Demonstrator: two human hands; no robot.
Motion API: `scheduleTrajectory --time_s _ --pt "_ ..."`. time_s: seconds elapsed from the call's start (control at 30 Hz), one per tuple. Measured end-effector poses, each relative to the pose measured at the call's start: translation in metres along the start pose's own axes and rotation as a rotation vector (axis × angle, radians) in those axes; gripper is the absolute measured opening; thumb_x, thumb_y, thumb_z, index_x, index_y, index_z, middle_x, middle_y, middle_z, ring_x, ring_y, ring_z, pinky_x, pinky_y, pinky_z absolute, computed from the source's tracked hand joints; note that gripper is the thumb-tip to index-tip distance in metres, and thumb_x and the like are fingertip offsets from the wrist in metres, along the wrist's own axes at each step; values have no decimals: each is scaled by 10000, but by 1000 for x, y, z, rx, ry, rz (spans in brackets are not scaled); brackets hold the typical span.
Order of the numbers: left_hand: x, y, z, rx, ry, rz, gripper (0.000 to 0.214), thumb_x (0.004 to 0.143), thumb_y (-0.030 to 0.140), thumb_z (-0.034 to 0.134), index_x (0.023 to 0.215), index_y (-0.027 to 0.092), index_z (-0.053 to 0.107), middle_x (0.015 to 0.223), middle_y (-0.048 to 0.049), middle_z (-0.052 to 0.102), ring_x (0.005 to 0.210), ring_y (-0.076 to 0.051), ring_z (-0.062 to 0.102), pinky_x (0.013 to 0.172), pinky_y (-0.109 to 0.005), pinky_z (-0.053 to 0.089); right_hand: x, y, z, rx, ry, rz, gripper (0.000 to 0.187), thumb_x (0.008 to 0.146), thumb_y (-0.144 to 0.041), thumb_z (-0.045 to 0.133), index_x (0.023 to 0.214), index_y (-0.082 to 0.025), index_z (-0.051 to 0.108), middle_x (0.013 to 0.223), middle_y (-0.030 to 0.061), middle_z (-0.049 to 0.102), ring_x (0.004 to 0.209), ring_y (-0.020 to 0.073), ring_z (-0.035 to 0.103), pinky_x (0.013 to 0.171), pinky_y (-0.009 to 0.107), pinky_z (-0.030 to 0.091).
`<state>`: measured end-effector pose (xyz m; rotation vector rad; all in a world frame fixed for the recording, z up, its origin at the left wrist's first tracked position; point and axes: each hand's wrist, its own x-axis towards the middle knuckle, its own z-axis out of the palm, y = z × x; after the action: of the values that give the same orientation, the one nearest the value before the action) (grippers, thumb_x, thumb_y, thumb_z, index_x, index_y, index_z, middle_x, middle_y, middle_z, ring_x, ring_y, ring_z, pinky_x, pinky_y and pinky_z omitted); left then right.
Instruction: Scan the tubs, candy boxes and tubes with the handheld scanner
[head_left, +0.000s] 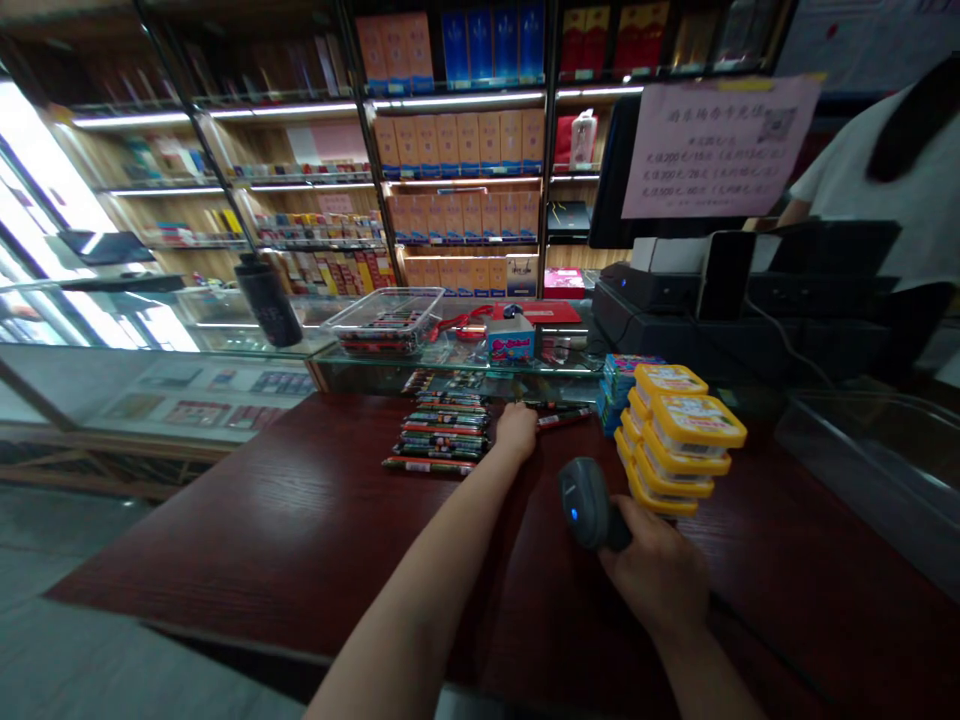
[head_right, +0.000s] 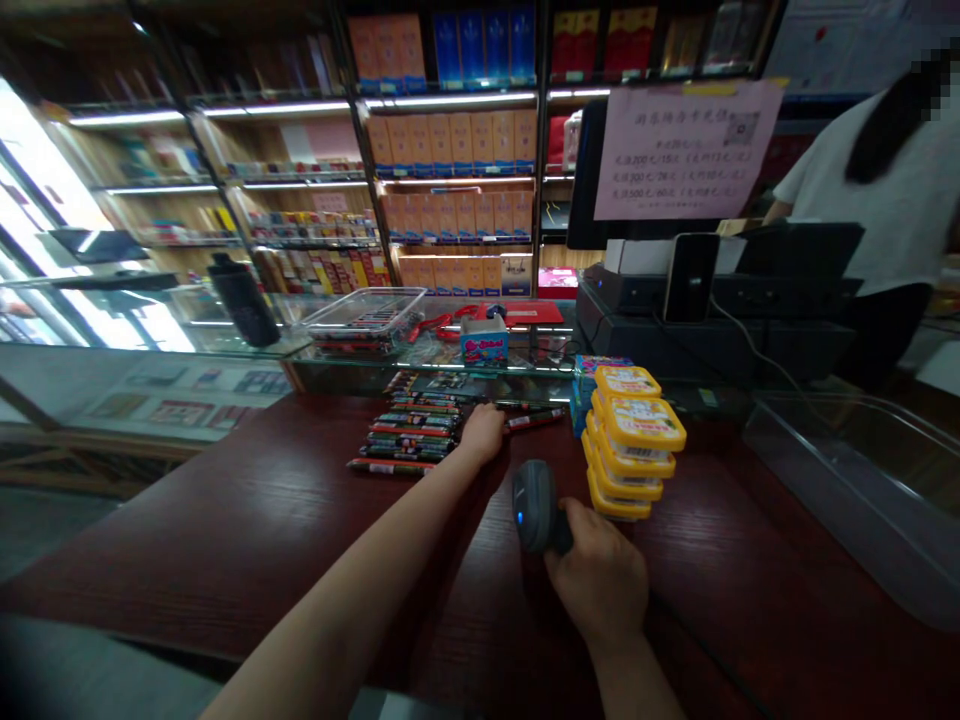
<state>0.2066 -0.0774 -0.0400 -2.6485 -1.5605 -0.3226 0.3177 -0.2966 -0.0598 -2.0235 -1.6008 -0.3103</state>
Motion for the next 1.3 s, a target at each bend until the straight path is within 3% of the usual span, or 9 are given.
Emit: scheduleTrajectory --time_s 0.1,0.23,0.33,0.43,0.6,0.87,1.17,1.3 --pt "-20 -4 -12 4 48 6 190 850 177 499 907 120 671 1015 -139 595 1028 -250 506 890 -349 428 0 -1 -3 1 -32 28 243 756 -246 572 993 -226 620 908 20 713 795 192 658 642 277 398" --pt "-65 -17 -19 -83 247 -27 163 853 233 529 954 163 637 986 -100 574 988 -234 500 887 -363 416 -1 -3 -6 0 -47 39 262 768 -264 556 1021 -237 619 892 19 713 790 192 662 613 273 396" --pt "-98 -28 -14 -174 383 -63 163 853 244 538 987 188 612 967 -76 566 948 -220 508 856 -349 424 -2 -5 -6 11 -59 38 249 772 -278 548 1007 -239 623 874 17 711 788 199 662 607 278 397" --pt "-115 -37 -3 -252 465 -67 160 842 215 546 993 191 596 976 -72 563 943 -214 514 860 -347 425 -2 -7 -8 27 -90 65 231 781 -304 541 990 -255 627 866 16 709 784 214 665 596 288 395" --pt "-113 -44 8 -313 552 -72 135 834 224 552 953 179 600 955 -81 570 924 -221 524 860 -366 430 2 -9 -12 132 -161 74 247 752 -331 568 983 -277 635 842 15 715 786 237 665 610 299 410" --pt "-112 -44 8 -302 590 -70 126 823 218 560 936 173 592 923 -80 572 907 -221 524 840 -364 431 5 -20 -23 598 -255 11 310 700 -375 628 964 -217 664 879 48 726 809 216 662 728 301 473" --pt "-110 -44 8 -311 570 -96 107 821 226 562 911 181 597 924 -71 576 915 -216 520 867 -358 422 2 -22 -25 586 -250 -14 282 693 -362 613 921 -208 675 839 49 726 779 215 662 720 294 470" --pt "-113 -44 4 -327 556 -94 126 828 218 545 940 182 589 944 -74 567 929 -217 513 875 -362 419 7 -13 -20 391 -195 -36 271 704 -316 577 948 -231 661 824 31 723 781 215 657 687 290 449"
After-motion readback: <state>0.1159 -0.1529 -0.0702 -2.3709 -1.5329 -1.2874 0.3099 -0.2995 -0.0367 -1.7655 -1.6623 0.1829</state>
